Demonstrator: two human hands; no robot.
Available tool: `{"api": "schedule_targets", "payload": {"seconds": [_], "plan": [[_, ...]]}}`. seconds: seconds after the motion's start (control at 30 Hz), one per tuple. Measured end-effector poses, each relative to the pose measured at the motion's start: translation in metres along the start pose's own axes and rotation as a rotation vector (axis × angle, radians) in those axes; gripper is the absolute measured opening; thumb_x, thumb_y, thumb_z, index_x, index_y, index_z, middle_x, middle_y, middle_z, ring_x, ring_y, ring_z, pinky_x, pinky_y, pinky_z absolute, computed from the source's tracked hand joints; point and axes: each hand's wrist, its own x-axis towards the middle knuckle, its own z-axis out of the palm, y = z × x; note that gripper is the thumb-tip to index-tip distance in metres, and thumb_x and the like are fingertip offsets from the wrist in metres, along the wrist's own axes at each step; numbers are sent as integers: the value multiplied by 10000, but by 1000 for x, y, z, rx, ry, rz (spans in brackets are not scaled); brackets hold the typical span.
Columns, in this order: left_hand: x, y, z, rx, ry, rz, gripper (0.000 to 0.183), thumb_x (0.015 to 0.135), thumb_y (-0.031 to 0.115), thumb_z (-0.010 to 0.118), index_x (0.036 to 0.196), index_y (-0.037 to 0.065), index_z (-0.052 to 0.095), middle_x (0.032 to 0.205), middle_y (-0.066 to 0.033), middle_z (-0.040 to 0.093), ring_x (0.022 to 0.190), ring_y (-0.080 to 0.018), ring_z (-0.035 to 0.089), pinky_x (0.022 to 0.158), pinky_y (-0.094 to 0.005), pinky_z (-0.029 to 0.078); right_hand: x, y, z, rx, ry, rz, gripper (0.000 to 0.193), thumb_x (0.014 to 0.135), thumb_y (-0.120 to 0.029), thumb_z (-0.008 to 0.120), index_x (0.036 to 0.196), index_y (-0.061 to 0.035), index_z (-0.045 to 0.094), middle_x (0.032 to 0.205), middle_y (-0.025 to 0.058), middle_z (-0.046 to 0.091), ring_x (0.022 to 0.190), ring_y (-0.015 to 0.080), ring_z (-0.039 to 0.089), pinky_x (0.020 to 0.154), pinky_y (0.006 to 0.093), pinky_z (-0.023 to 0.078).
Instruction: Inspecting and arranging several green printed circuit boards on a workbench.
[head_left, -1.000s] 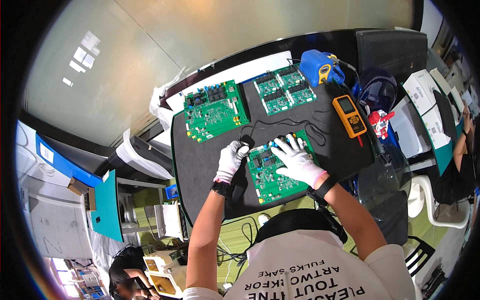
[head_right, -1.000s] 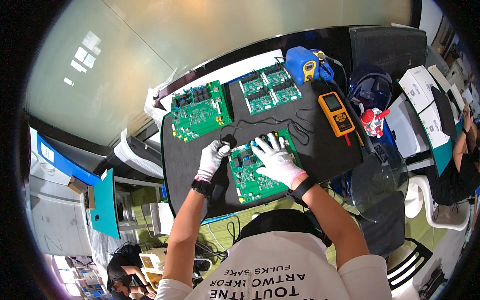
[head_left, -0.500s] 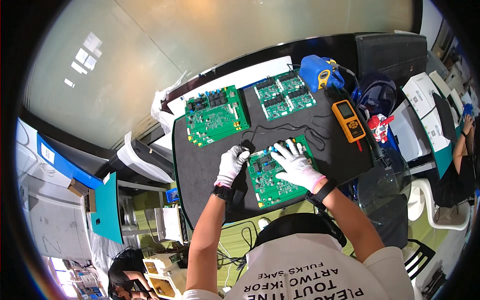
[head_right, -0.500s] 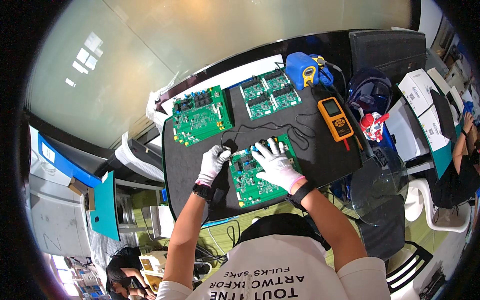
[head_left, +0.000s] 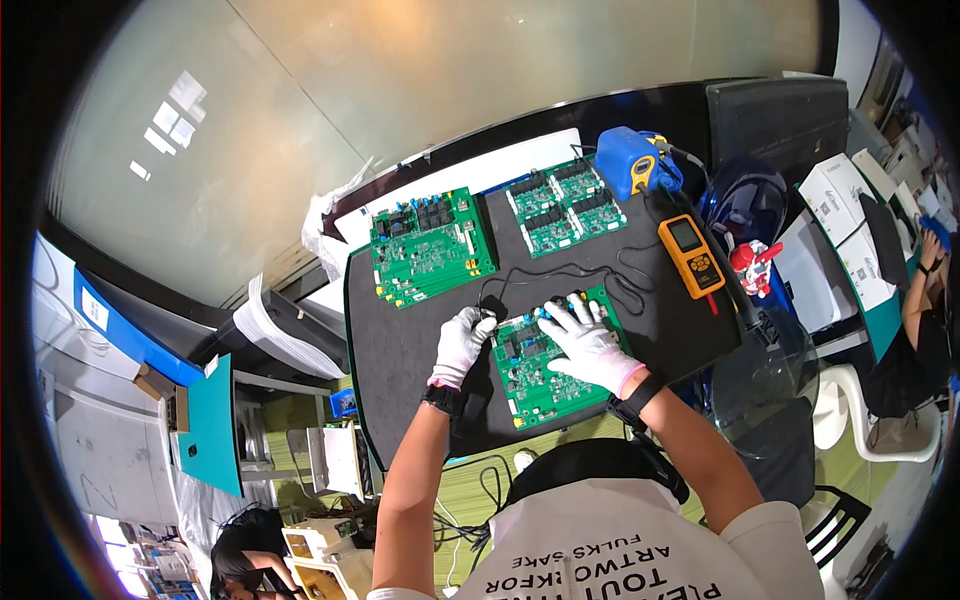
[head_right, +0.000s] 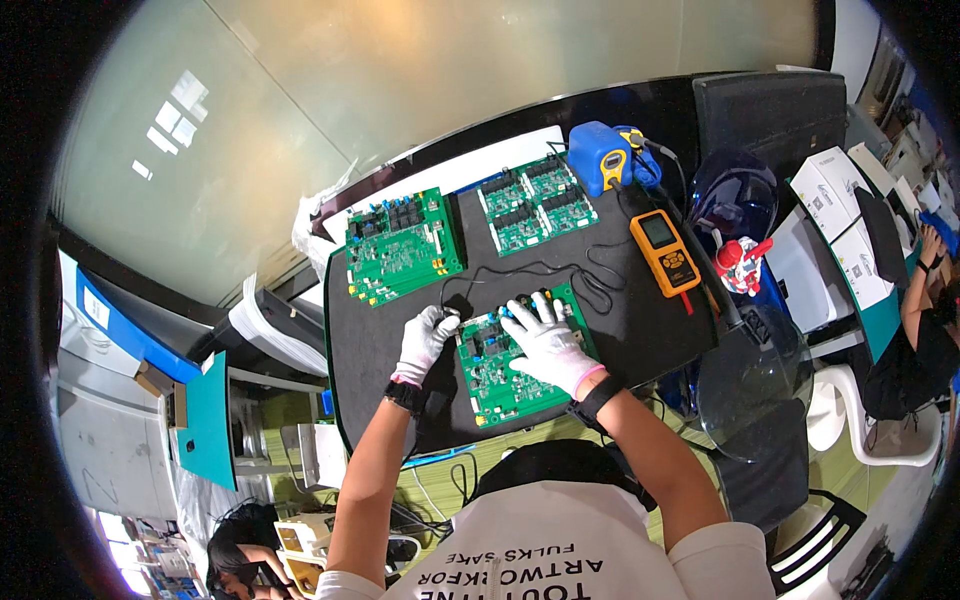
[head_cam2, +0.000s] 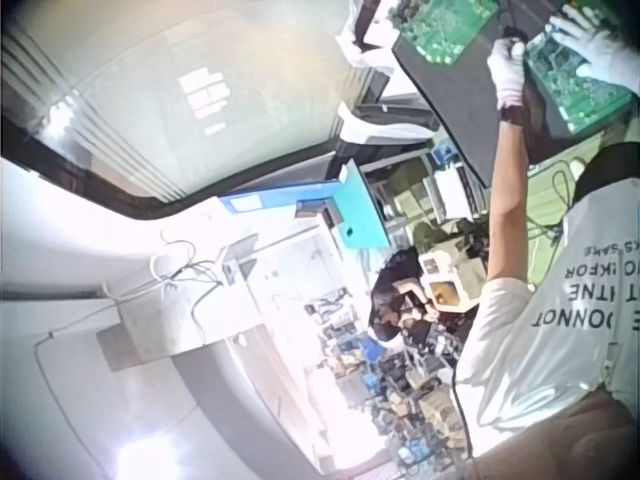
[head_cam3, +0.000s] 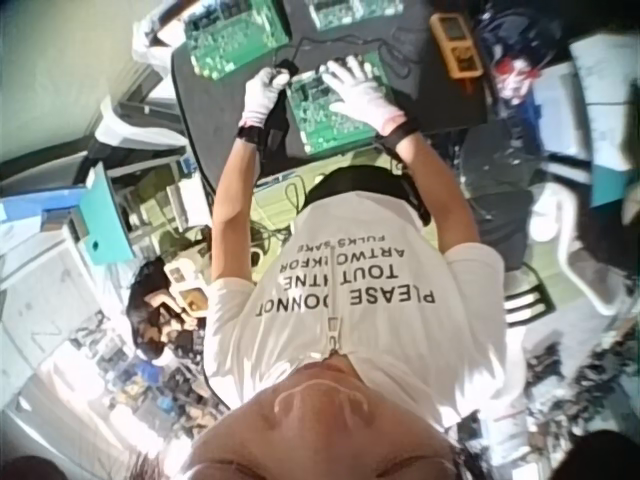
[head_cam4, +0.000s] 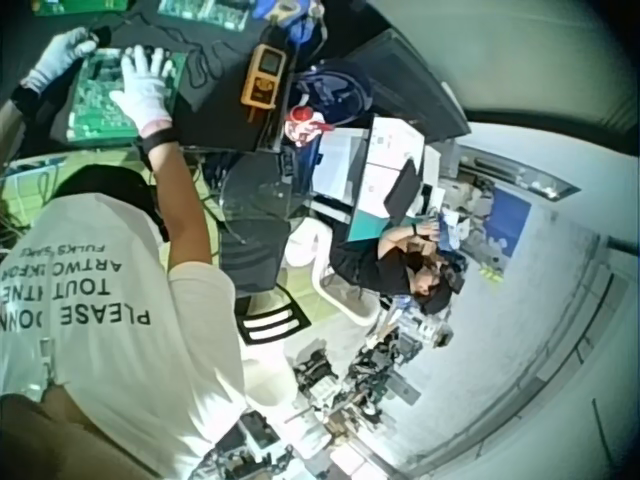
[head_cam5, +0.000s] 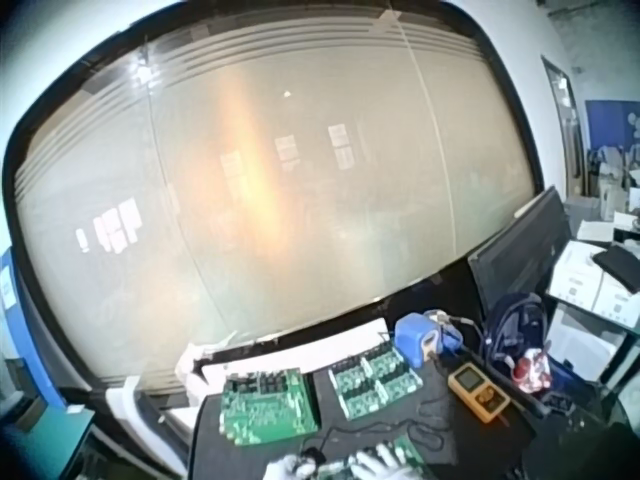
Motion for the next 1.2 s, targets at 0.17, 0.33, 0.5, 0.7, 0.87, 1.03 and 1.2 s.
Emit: {"api": "schedule_targets", "payload": {"seconds": [0.17,0.33,0.5,0.7,0.87,1.03,1.2], "plan": [[2,-3,-3,-19,-14,16,204,829,195,663,918,13,640,789,-112,668,728,-187,636,689,-300,497,1,-3,-3,7,-6,-3,707,727,-368,681,1341,-135,420,1444,100,293,1328,405,222,1069,597,148],[10,-9,-3,-89,-29,2,197,845,166,652,951,3,621,798,-69,658,723,-120,594,689,-272,484,0,-2,-3,0,0,-7,709,724,-369,682,1338,-131,421,1440,100,298,1323,407,230,1066,601,154],[21,12,-12,394,-12,55,218,841,182,625,1015,53,601,859,-174,646,740,-299,641,669,-351,504,-1,4,0,1,3,-7,720,720,-374,686,1343,-135,415,1445,104,290,1323,412,231,1065,601,157],[26,-5,-24,972,67,300,378,805,136,547,1181,94,552,771,-118,628,699,-282,623,612,-392,510,2,0,-9,16,-30,-20,740,718,-382,691,1353,-142,398,1453,101,283,1329,418,217,1063,604,160],[18,-14,-20,1144,3,207,385,781,96,513,1156,124,596,803,-83,620,774,-250,606,630,-371,490,2,2,-18,40,-95,-23,722,740,-372,680,1359,-143,388,1469,104,264,1342,422,198,1065,595,163],[10,-15,-15,1050,27,96,411,780,99,518,1175,184,595,929,-80,607,896,-269,570,722,-401,466,-7,6,-33,207,-20,-7,640,806,-348,637,1350,-122,388,1426,164,329,1333,402,241,1093,481,218],[-8,-6,-20,902,173,179,394,782,101,549,1173,125,585,971,-115,596,902,-310,564,767,-415,469,-55,3,-55,429,107,112,596,808,-251,668,1320,-81,415,1365,186,412,1270,367,378,1033,395,350]]}}
